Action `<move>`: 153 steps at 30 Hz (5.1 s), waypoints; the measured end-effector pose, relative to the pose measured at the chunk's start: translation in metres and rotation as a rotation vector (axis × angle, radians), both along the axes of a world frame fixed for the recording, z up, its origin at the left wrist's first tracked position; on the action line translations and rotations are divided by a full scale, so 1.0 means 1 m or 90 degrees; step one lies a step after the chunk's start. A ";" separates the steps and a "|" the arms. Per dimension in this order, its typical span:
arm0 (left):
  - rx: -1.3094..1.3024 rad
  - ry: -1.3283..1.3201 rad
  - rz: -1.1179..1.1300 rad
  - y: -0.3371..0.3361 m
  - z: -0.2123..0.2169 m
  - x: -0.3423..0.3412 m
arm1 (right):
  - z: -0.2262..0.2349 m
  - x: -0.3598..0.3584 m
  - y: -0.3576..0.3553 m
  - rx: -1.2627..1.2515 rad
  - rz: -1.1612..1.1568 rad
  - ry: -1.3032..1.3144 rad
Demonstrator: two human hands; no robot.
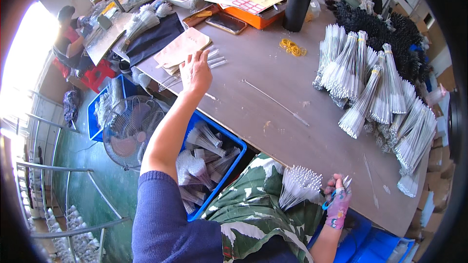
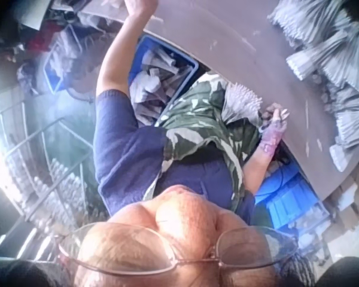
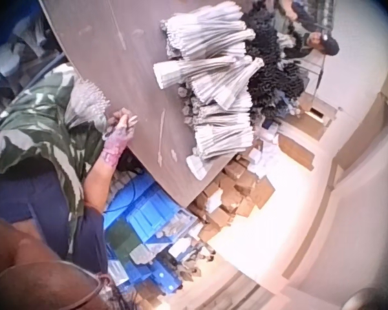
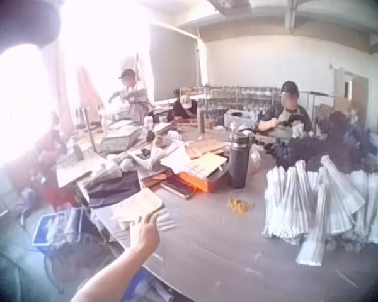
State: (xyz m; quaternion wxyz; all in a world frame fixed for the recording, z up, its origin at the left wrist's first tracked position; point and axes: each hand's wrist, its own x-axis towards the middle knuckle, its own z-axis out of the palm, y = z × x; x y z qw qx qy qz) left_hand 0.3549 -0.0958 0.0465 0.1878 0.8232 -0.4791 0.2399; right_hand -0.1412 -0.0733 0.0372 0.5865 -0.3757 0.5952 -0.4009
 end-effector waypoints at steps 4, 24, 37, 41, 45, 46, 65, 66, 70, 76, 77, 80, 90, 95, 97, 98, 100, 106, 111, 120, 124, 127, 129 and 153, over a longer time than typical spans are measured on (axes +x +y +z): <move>-0.136 0.276 -0.242 0.047 0.009 -0.071 | 0.013 0.009 0.004 -0.026 0.000 0.008; 0.090 -0.060 -0.086 0.013 -0.018 0.002 | 0.020 -0.002 0.014 0.044 0.118 0.015; 0.356 1.065 -0.484 0.118 -0.067 -0.281 | 0.005 -0.007 0.037 -0.082 0.144 -0.054; 0.184 1.323 -0.536 0.108 -0.079 -0.310 | 0.019 0.006 0.043 -0.106 0.130 -0.014; 0.180 1.521 -0.568 0.107 -0.097 -0.322 | 0.022 0.017 0.041 -0.113 0.145 -0.008; 0.194 1.539 -0.589 0.107 -0.098 -0.322 | 0.022 0.020 0.040 -0.111 0.147 -0.007; 0.220 1.499 -0.590 0.106 -0.105 -0.325 | 0.153 -0.018 0.025 -0.484 -0.262 -0.194; 0.215 1.513 -0.574 0.107 -0.103 -0.324 | 0.168 -0.019 0.020 -0.609 -0.228 0.001; 0.213 1.510 -0.577 0.109 -0.100 -0.320 | 0.141 0.015 -0.017 -0.372 -0.214 0.004; 0.200 1.524 -0.602 0.108 -0.101 -0.323 | 0.023 0.069 -0.057 -0.104 -0.021 -0.135; 0.199 1.524 -0.602 0.108 -0.101 -0.322 | 0.016 0.072 -0.061 -0.068 0.006 -0.120; 0.192 1.513 -0.614 0.108 -0.102 -0.322 | 0.016 0.069 -0.059 -0.042 0.044 -0.062; 0.181 1.514 -0.606 0.108 -0.101 -0.321 | 0.052 0.032 0.008 -0.487 0.497 0.447; 0.188 1.501 -0.628 0.108 -0.104 -0.323 | 0.061 0.037 0.007 -0.463 0.535 0.537; 0.176 1.502 -0.629 0.108 -0.104 -0.323 | 0.067 0.038 0.007 -0.503 0.585 0.531; 0.164 1.506 -0.629 0.107 -0.104 -0.323 | 0.070 0.037 0.010 -0.489 0.547 0.459; 0.208 1.457 -0.598 0.107 -0.107 -0.320 | 0.077 0.033 0.003 -0.518 0.366 0.205; 0.137 1.470 -0.527 0.113 -0.084 -0.324 | 0.162 0.006 -0.031 -0.454 -0.065 -0.063; 0.426 0.800 -0.525 0.123 -0.042 -0.251 | 0.066 0.059 -0.042 -0.151 0.060 -0.013; 0.062 0.187 -0.410 0.039 0.002 -0.171 | -0.003 0.075 -0.065 -0.094 0.208 0.121; 0.035 0.093 -0.408 -0.009 -0.017 -0.166 | -0.011 0.073 -0.069 -0.163 0.258 0.261; 0.161 0.099 -0.398 -0.022 -0.027 -0.165 | -0.005 0.081 -0.075 -0.154 0.276 0.268; 0.169 0.104 -0.414 -0.023 -0.026 -0.169 | -0.011 0.084 -0.084 -0.169 0.305 0.238; 0.074 0.143 -0.477 -0.021 -0.024 -0.187 | -0.004 0.105 -0.105 -0.396 0.456 0.457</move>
